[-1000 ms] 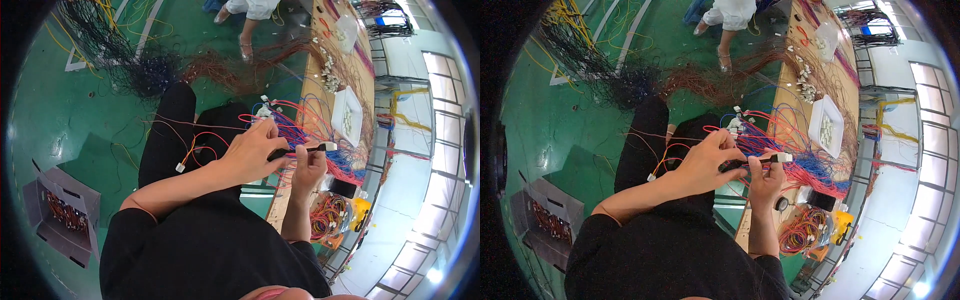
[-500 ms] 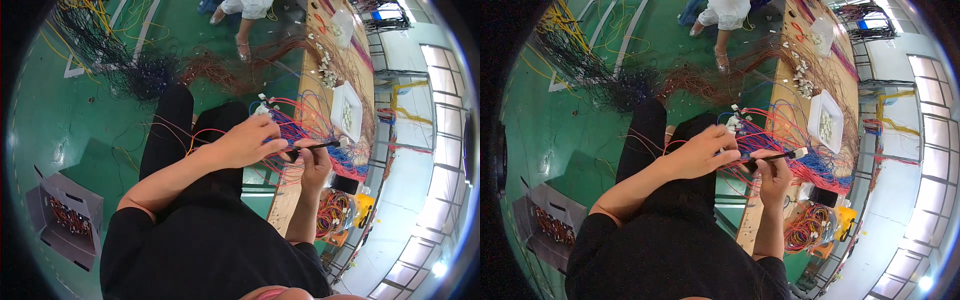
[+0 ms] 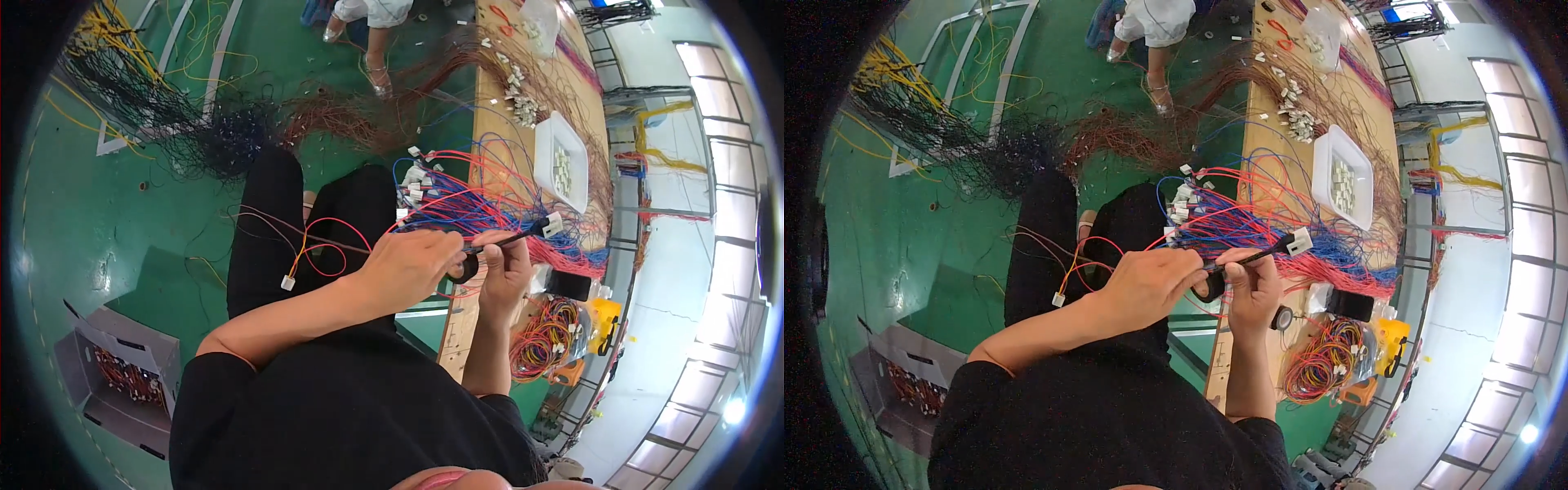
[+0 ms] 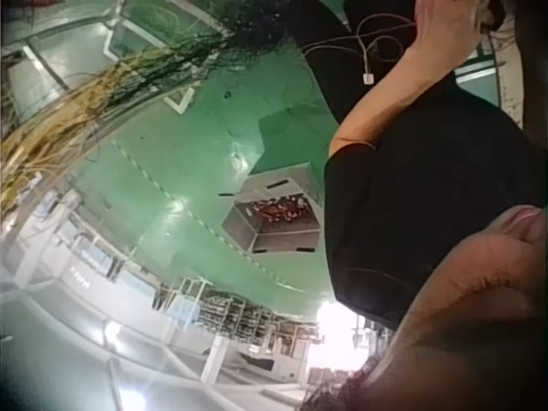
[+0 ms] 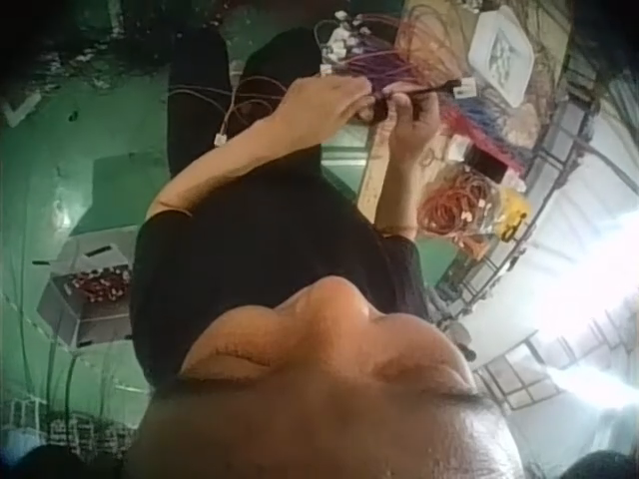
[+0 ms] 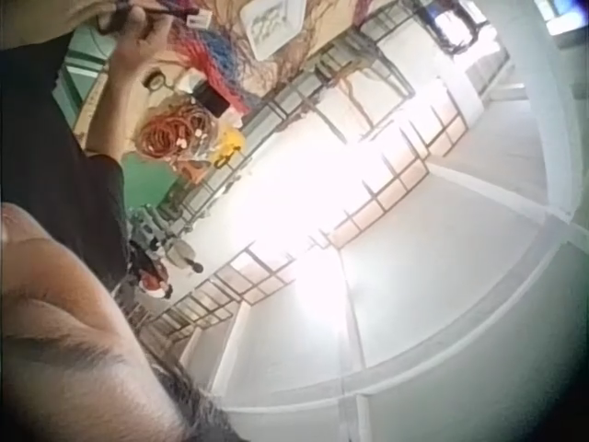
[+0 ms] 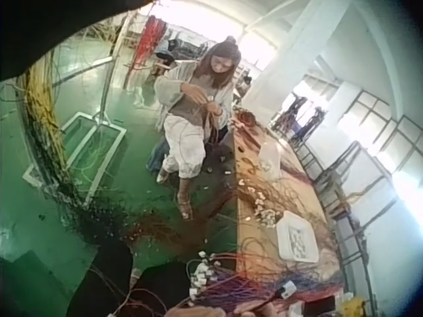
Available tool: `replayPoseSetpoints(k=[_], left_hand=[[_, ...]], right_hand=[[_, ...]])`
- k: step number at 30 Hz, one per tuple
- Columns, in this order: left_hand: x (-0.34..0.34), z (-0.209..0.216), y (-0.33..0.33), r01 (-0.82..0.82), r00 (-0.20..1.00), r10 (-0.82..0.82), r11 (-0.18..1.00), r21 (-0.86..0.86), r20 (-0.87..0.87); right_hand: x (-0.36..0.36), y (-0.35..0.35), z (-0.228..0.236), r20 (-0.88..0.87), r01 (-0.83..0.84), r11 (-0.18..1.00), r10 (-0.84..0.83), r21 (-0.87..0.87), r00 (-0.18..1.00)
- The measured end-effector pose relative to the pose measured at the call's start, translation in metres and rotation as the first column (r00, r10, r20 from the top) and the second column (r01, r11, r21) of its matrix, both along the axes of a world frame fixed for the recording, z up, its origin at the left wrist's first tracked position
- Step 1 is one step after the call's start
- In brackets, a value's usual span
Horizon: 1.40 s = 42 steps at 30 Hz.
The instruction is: The recorder is assembling electrical connectors and taping wire bundles for a wiring harness in a factory environment.
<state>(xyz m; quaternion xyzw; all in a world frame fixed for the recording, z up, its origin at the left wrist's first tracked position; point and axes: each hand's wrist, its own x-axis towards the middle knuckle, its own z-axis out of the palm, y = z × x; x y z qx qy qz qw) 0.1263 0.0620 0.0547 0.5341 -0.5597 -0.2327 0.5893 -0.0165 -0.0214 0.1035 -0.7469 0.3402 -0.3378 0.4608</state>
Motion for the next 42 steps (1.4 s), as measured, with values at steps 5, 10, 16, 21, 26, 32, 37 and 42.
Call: replayPoseSetpoints(k=[5,10,16,21,26,32,37,42], left_hand=[[-0.003,-0.011,0.0,0.465,0.777,-0.162,0.799,0.382,-0.608],[-0.01,-0.019,-0.019,0.66,-0.158,0.111,0.751,-0.021,-0.981],[0.0,-0.019,-0.015,0.527,-0.045,0.155,0.843,0.108,-0.987],[0.003,-0.026,-0.006,0.418,-0.141,-0.052,0.902,-0.107,-0.989],[0.014,-0.048,0.007,0.419,0.526,-0.489,0.861,-0.288,-0.696],[0.006,-0.025,0.013,0.255,0.786,-0.172,0.965,0.058,-0.594],[0.005,-0.008,0.006,0.103,0.929,-0.024,0.975,0.196,-0.369],[0.005,-0.025,0.0,0.081,0.914,-0.04,0.993,0.086,-0.403]], right_hand=[[0.001,0.001,-0.004,0.058,0.048,0.998,-0.046,-0.033,0.997],[-0.004,0.002,-0.008,-0.204,-0.06,0.961,0.004,-0.269,0.979],[-0.016,0.011,-0.017,-0.125,0.074,0.988,-0.091,-0.134,0.988],[-0.012,0.011,-0.009,-0.045,0.094,0.994,-0.096,-0.049,0.994],[-0.009,0.008,-0.003,-0.105,0.139,0.987,-0.147,-0.077,0.984],[-0.001,0.015,-0.004,-0.058,0.13,0.991,-0.13,0.007,0.99],[0.005,0.02,0.002,-0.068,0.129,0.99,-0.125,0.06,0.99],[0.006,0.016,0.0,-0.137,-0.045,0.999,0.045,0.006,0.99]])
